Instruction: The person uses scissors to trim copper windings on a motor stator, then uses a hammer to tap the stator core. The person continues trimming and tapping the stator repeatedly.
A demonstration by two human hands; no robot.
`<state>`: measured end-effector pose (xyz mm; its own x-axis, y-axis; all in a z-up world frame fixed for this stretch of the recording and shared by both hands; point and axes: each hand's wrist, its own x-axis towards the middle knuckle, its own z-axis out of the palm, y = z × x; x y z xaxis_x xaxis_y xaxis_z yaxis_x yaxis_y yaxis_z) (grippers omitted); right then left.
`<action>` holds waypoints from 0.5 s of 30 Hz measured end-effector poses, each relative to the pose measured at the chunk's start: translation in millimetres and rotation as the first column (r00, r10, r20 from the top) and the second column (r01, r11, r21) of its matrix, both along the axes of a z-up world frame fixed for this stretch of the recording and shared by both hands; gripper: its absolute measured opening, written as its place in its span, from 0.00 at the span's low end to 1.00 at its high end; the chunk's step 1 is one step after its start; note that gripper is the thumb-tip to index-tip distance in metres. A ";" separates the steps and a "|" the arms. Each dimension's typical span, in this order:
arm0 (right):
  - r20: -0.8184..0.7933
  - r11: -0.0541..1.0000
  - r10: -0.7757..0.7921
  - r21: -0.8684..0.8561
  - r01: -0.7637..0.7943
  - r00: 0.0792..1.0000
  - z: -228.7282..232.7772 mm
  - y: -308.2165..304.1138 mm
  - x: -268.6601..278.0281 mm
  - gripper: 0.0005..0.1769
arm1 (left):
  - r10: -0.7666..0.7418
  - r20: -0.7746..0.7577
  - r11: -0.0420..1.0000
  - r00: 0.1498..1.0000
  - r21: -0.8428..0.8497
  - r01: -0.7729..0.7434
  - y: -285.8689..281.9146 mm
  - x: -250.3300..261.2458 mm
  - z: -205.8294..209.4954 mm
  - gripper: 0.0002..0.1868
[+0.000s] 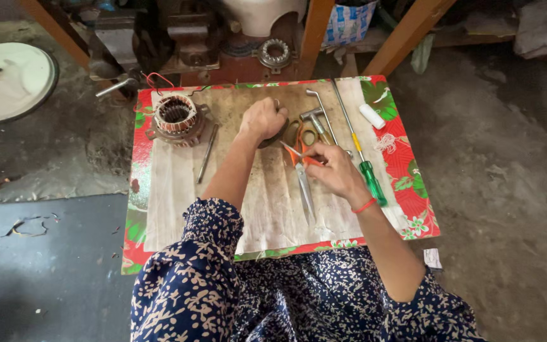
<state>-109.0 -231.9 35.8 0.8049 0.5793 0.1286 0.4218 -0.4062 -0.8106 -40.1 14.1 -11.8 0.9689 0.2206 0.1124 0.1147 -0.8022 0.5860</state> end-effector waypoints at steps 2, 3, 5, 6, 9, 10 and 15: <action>-0.093 0.999 -0.015 0.047 0.019 0.996 -0.5 1.1 -6.6 0.12 | -0.002 -0.017 1.000 1.000 -0.013 0.001 0.9 -1.7 -0.4 0.22; -0.060 0.999 -0.038 0.024 0.039 0.997 0.0 3.2 -8.0 0.13 | 0.004 0.018 1.000 1.000 -0.001 -0.004 2.0 -3.9 -1.6 0.22; 0.009 0.997 -0.080 -0.017 0.080 0.997 2.6 8.5 -8.8 0.13 | 0.013 0.090 0.999 0.996 0.028 -0.015 4.7 -6.6 -2.5 0.21; 0.008 0.998 -0.058 -0.018 0.058 0.998 4.6 11.4 -8.3 0.14 | 0.010 0.126 1.000 0.992 0.022 -0.013 6.5 -8.0 -2.6 0.21; 0.014 0.999 -0.024 -0.040 0.025 1.000 7.6 17.0 -9.4 0.15 | 0.017 0.143 0.999 0.990 -0.047 -0.010 8.8 -12.7 -4.6 0.20; 0.020 0.998 -0.036 -0.054 0.037 0.999 6.7 19.4 -10.4 0.16 | 0.025 0.090 0.995 0.996 -0.100 -0.016 9.8 -12.9 -5.1 0.21; -0.012 0.998 -0.057 -0.031 0.057 0.998 5.8 23.7 -9.3 0.18 | -0.001 0.000 0.992 1.000 -0.124 0.001 8.6 -3.4 -3.6 0.23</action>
